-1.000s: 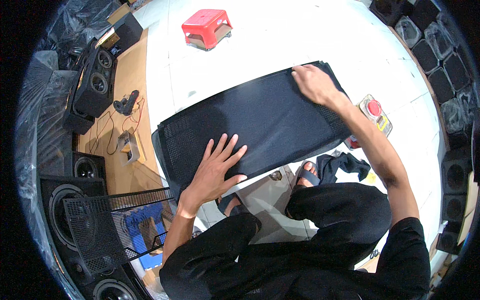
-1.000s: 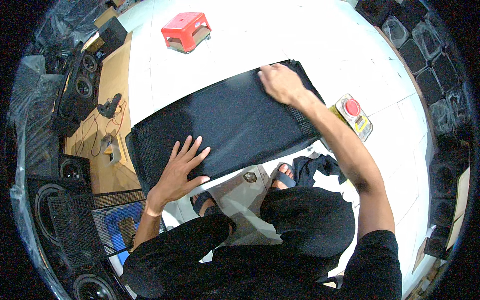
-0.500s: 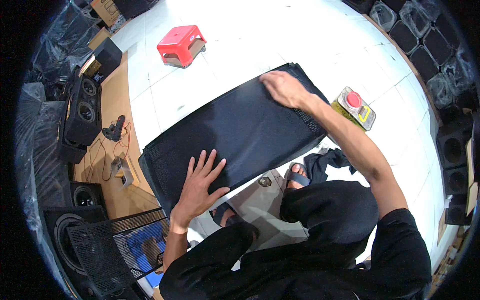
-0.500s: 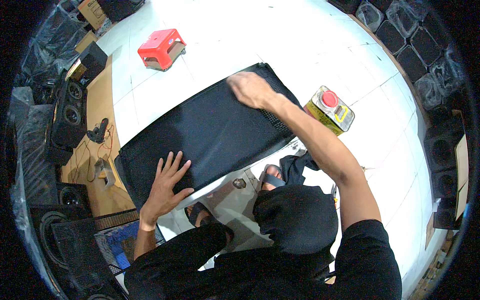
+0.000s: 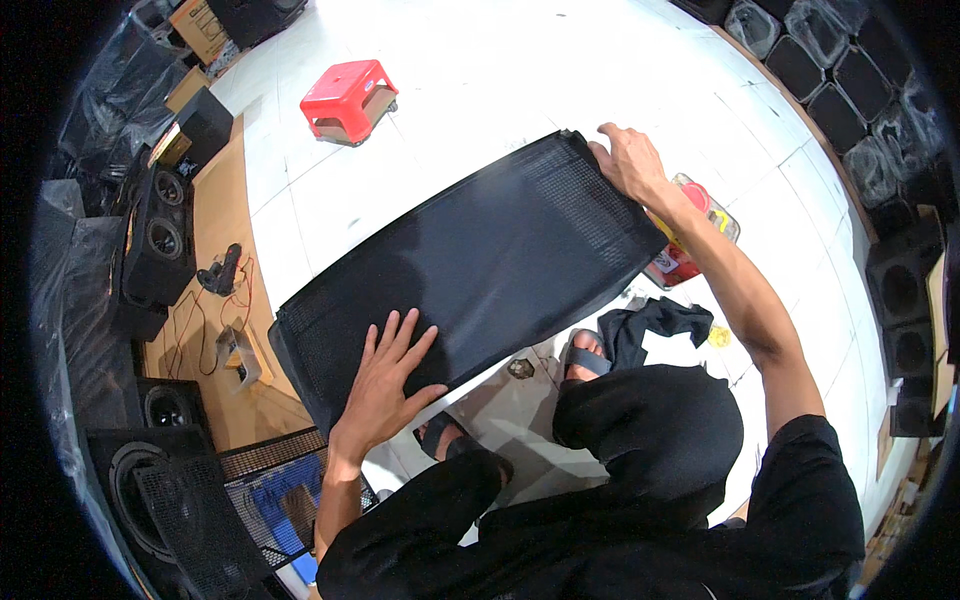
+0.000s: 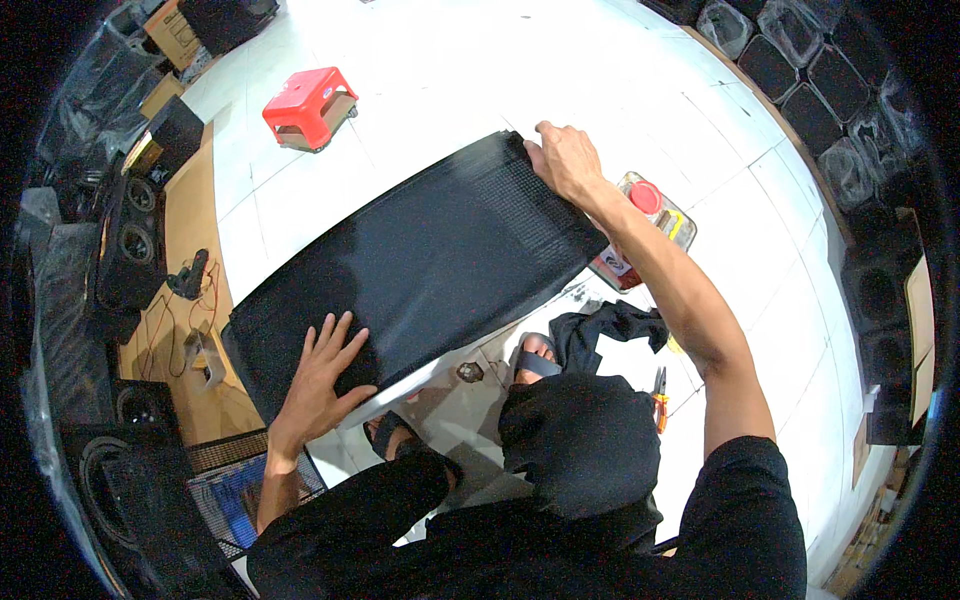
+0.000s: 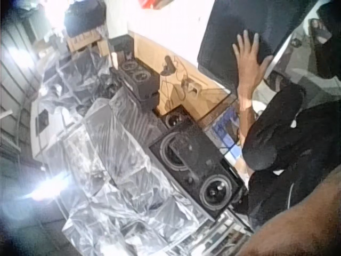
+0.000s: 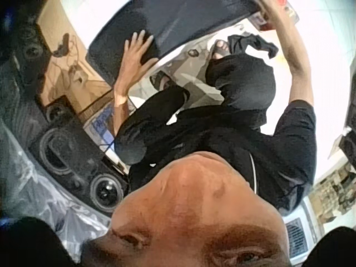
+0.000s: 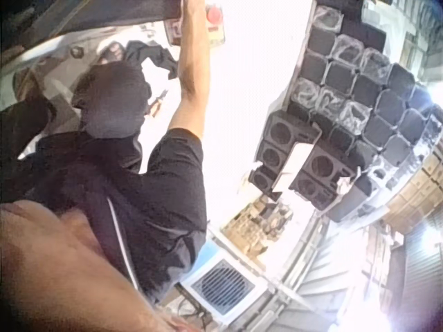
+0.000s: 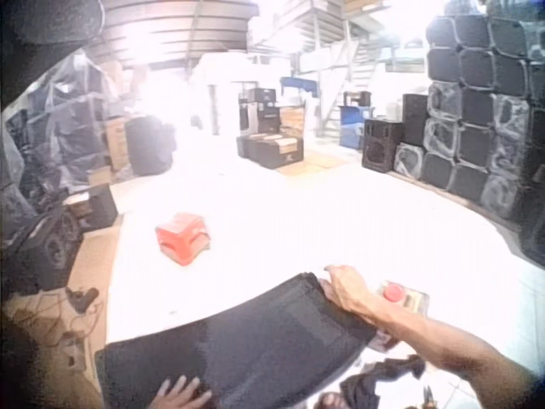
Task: The person retrieves a pair of scissors and a black speaker grille, then sits on the floor. They use the scissors to trim the edges of the grille, then place a black fabric cover over it, smoothing and tucking the fabric into the frame.
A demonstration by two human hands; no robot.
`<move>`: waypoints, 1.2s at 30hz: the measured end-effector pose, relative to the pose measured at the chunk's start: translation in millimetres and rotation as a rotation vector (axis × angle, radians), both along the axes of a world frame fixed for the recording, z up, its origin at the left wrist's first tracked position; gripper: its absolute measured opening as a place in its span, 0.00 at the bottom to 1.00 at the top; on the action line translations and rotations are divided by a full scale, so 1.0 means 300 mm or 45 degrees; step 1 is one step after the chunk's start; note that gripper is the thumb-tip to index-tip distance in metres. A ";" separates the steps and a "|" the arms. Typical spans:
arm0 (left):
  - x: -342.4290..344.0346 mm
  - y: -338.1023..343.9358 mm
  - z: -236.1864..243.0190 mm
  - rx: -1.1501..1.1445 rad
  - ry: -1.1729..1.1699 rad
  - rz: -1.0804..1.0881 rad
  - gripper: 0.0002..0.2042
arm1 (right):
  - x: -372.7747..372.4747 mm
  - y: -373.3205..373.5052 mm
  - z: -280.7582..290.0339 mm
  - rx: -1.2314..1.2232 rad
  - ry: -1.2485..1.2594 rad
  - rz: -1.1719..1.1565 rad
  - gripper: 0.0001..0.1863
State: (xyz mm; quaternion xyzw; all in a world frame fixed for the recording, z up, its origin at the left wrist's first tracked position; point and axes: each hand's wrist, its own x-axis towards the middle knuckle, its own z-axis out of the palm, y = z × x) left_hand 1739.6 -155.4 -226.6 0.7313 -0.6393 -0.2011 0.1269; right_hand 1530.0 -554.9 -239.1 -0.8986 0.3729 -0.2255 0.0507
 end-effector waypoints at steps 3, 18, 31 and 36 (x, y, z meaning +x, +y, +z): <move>-0.027 -0.042 0.076 0.012 -0.129 0.032 0.37 | -0.054 -0.037 -0.034 0.303 0.032 -0.103 0.24; -0.106 -0.644 0.046 -0.634 0.003 -0.267 0.19 | 0.089 -0.131 -0.070 -0.183 -0.045 0.402 0.12; -0.240 -0.933 -0.198 -0.454 -0.361 -0.168 0.34 | 0.055 -0.078 -0.070 -0.057 -0.249 0.248 0.13; -0.304 -0.916 -0.181 -0.373 -0.362 -0.189 0.37 | -0.052 0.008 -0.050 0.126 -0.212 0.044 0.19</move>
